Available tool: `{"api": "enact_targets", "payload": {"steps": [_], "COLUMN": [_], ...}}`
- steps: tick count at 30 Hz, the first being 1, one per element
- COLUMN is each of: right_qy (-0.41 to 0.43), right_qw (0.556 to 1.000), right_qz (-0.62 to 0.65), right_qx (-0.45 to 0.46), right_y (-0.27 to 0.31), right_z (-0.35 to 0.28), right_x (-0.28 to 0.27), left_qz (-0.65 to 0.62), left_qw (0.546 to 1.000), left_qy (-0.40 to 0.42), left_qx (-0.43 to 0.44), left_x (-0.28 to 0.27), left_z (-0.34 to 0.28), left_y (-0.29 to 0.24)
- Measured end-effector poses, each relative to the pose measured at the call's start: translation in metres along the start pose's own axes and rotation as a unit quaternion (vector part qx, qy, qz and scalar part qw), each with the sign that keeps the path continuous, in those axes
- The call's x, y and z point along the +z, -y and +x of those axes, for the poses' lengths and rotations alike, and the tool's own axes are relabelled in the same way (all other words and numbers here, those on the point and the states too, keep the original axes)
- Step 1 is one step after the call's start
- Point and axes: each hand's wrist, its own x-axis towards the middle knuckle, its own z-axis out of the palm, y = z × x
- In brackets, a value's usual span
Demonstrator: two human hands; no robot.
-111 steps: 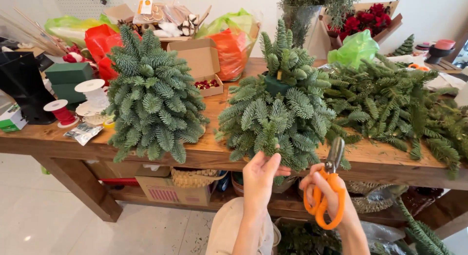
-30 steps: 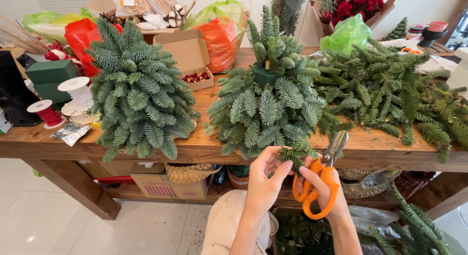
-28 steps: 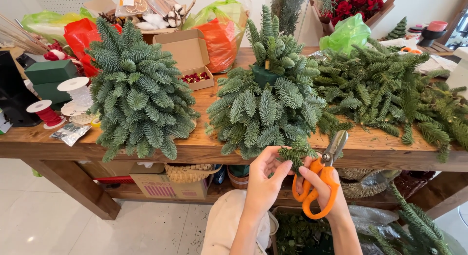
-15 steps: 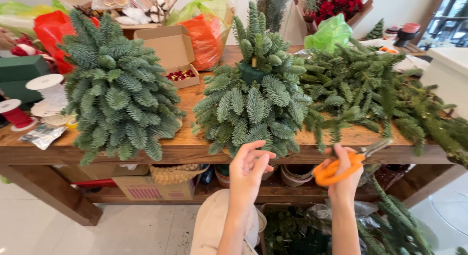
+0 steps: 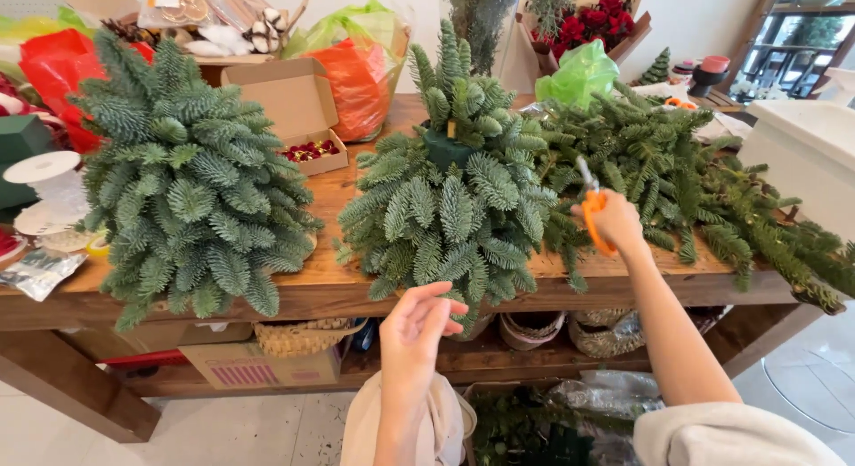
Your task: The person trims small artificial pine branches using orange-handled shears. They cut the branches and place the cut pieces on the wooden table, repeating the process throughout the video.
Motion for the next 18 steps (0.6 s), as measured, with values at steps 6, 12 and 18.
{"api": "enact_targets", "payload": {"steps": [6,12,18], "right_qy": [0.065,0.049,0.015], "right_qw": [0.985,0.992,0.946], "right_qz": [-0.16,0.108,0.323], "right_qx": [0.014,0.032,-0.018], "right_y": [-0.039,-0.061,-0.065], "right_z": [-0.021,-0.02,-0.036], "right_x": [0.022,-0.012,-0.039], "left_qz": [-0.008,0.011,0.004], "left_qw": [0.998,0.998,0.997], "left_qy": [0.062,0.052,0.065], "left_qx": [-0.003,-0.037,-0.049], "left_x": [0.008,0.006,0.017], "left_z": [0.006,0.0,0.001], "left_y": [0.02,0.007,0.015]}}
